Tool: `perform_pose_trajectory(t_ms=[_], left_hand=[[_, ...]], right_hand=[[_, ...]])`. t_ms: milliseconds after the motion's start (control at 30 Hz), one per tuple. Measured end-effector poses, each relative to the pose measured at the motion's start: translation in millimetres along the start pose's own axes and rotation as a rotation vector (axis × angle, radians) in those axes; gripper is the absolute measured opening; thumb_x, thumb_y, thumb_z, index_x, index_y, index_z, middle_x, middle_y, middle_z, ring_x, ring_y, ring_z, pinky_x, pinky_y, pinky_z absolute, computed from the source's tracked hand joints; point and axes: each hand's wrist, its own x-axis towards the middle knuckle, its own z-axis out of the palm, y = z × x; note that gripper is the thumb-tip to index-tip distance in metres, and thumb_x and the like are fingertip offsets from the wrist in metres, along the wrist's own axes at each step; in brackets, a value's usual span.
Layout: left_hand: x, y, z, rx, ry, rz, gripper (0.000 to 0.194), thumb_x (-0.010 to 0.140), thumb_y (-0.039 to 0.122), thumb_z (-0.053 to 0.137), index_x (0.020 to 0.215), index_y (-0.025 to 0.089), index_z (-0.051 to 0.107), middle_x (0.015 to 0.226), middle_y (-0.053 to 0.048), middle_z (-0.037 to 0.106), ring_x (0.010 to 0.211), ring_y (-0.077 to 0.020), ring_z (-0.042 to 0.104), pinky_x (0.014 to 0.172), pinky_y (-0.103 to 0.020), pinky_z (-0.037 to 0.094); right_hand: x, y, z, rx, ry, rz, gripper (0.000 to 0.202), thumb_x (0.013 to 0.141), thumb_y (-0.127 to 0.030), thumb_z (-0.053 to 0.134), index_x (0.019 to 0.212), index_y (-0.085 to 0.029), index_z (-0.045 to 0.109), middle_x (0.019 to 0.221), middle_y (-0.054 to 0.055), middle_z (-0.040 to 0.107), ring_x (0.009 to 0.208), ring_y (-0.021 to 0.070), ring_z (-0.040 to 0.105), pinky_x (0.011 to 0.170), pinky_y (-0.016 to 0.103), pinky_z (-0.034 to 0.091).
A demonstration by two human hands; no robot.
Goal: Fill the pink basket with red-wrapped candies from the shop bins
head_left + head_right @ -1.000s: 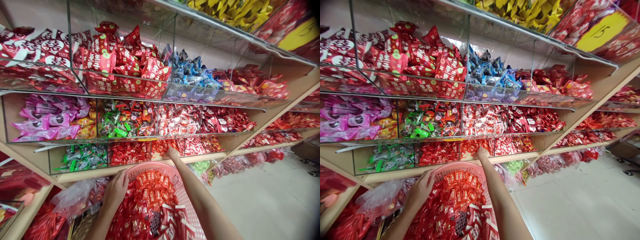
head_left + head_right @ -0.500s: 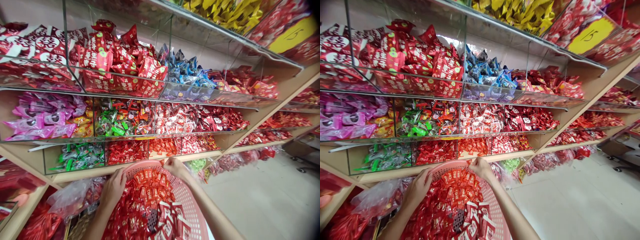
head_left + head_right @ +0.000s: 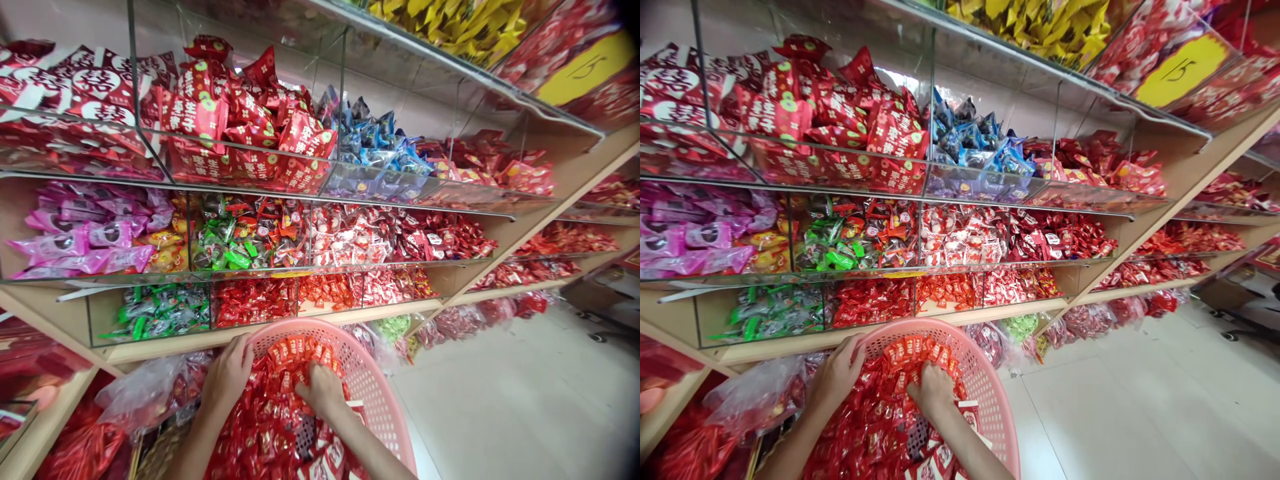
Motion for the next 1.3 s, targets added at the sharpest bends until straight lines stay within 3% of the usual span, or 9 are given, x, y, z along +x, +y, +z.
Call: perform_pose_trajectory(t_ms=[433, 633, 900, 1167, 1300], left_hand=[[1, 0, -0.8, -0.002, 0.003, 0.009, 0.032, 0.089, 0.032, 0.030, 0.110, 0.022, 0.052, 0.109, -0.002, 0.066, 0.091, -0.0160, 0.064, 0.074, -0.023, 0.047], [1, 0, -0.5, -0.020, 0.032, 0.021, 0.031, 0.088, 0.031, 0.033, 0.108, 0.023, 0.054, 0.106, -0.003, 0.067, 0.087, -0.0157, 0.065, 0.072, -0.023, 0.047], [0, 1, -1.3, -0.007, 0.020, 0.004, 0.030, 0.087, 0.031, 0.034, 0.108, 0.023, 0.054, 0.106, -0.002, 0.067, 0.088, -0.0159, 0.064, 0.070, -0.023, 0.047], [1, 1, -1.8, -0.012, 0.031, 0.014, 0.031, 0.087, 0.031, 0.034, 0.109, 0.022, 0.054, 0.106, -0.002, 0.067, 0.088, -0.0157, 0.064, 0.070, -0.023, 0.047], [1, 1, -1.7, -0.020, 0.019, 0.011, 0.031, 0.088, 0.032, 0.033, 0.109, 0.023, 0.054, 0.107, -0.002, 0.066, 0.088, -0.0157, 0.064, 0.071, -0.023, 0.047]], right_hand=[[12, -10, 11, -0.042, 0.029, 0.027, 0.033, 0.080, -0.035, 0.047, 0.095, -0.012, 0.064, 0.096, 0.015, 0.067, 0.092, 0.0275, 0.063, 0.074, 0.034, 0.046], [9, -3, 18, -0.015, 0.108, -0.027, 0.037, 0.087, -0.044, 0.041, 0.094, -0.014, 0.061, 0.092, 0.014, 0.068, 0.089, 0.0261, 0.063, 0.071, 0.032, 0.044], [1, 18, 15, -0.055, 0.127, -0.187, 0.019, 0.086, -0.031, 0.047, 0.095, -0.018, 0.057, 0.092, 0.007, 0.067, 0.084, 0.0200, 0.063, 0.066, 0.025, 0.041], [1, 12, 30, -0.061, 0.102, -0.208, 0.017, 0.082, -0.022, 0.050, 0.098, -0.020, 0.057, 0.095, 0.007, 0.066, 0.085, 0.0192, 0.062, 0.067, 0.025, 0.040], [0, 11, 24, -0.047, 0.109, -0.199, 0.017, 0.082, -0.023, 0.051, 0.097, -0.019, 0.057, 0.095, 0.007, 0.066, 0.085, 0.0190, 0.062, 0.067, 0.025, 0.039]])
